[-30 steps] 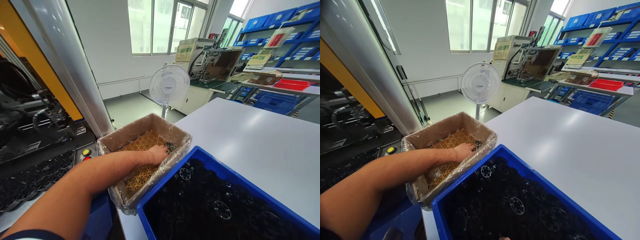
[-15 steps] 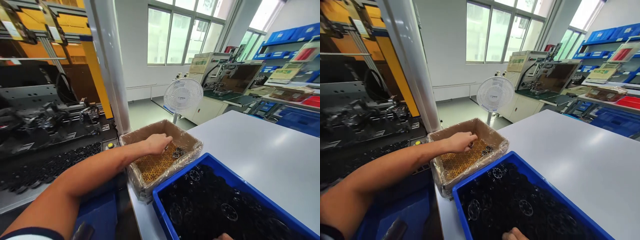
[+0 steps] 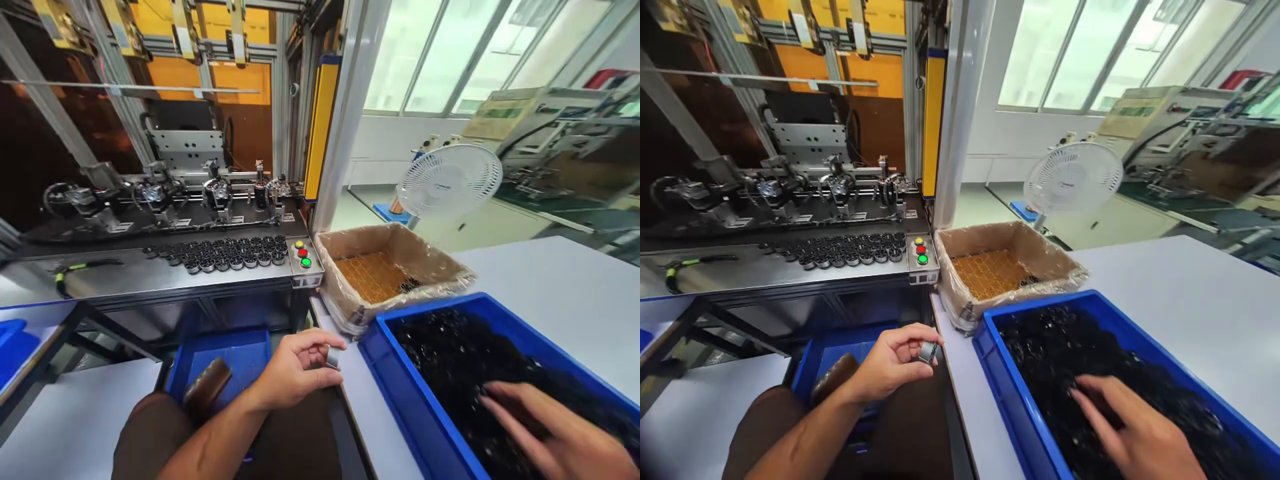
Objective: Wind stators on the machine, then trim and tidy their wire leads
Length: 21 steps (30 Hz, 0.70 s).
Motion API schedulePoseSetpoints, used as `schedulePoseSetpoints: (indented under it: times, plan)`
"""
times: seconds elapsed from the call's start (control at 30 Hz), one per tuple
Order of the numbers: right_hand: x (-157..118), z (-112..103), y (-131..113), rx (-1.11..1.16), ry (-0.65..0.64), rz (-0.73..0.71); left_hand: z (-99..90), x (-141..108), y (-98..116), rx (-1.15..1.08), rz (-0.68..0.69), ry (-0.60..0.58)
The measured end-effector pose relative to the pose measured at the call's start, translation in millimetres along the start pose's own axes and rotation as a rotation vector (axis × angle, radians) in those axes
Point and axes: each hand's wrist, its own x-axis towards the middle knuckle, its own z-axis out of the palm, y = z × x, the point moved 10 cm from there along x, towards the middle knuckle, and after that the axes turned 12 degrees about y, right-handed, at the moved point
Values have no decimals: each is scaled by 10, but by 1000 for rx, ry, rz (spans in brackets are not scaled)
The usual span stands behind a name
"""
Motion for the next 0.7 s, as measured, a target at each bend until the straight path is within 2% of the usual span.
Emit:
schedulePoseSetpoints:
  times: [0.07,0.17,0.23,0.33,0.43,0.53,0.7]
  plan:
    - [270,-182,-316,-1,57,28,37,-126,26,23,-14,-10]
    - [560,-265,-834,127,72,42,160,-247,133,86,-11,-40]
    - [634,-237,-1087,285,85,65,251,-303,153,95,-33,-64]
    - [588,-201,-1361,449,118,47,394,-391,87,75,-92,-112]
    - [475,-222,-1500,508,136,12,556,-477,-49,30,-175,-185]
    - [412,-258,-1499,540,149,24,668,-506,-160,-33,-240,-218]
    - [406,-235,-1480,583,151,18,748,-511,-256,-65,-302,-226]
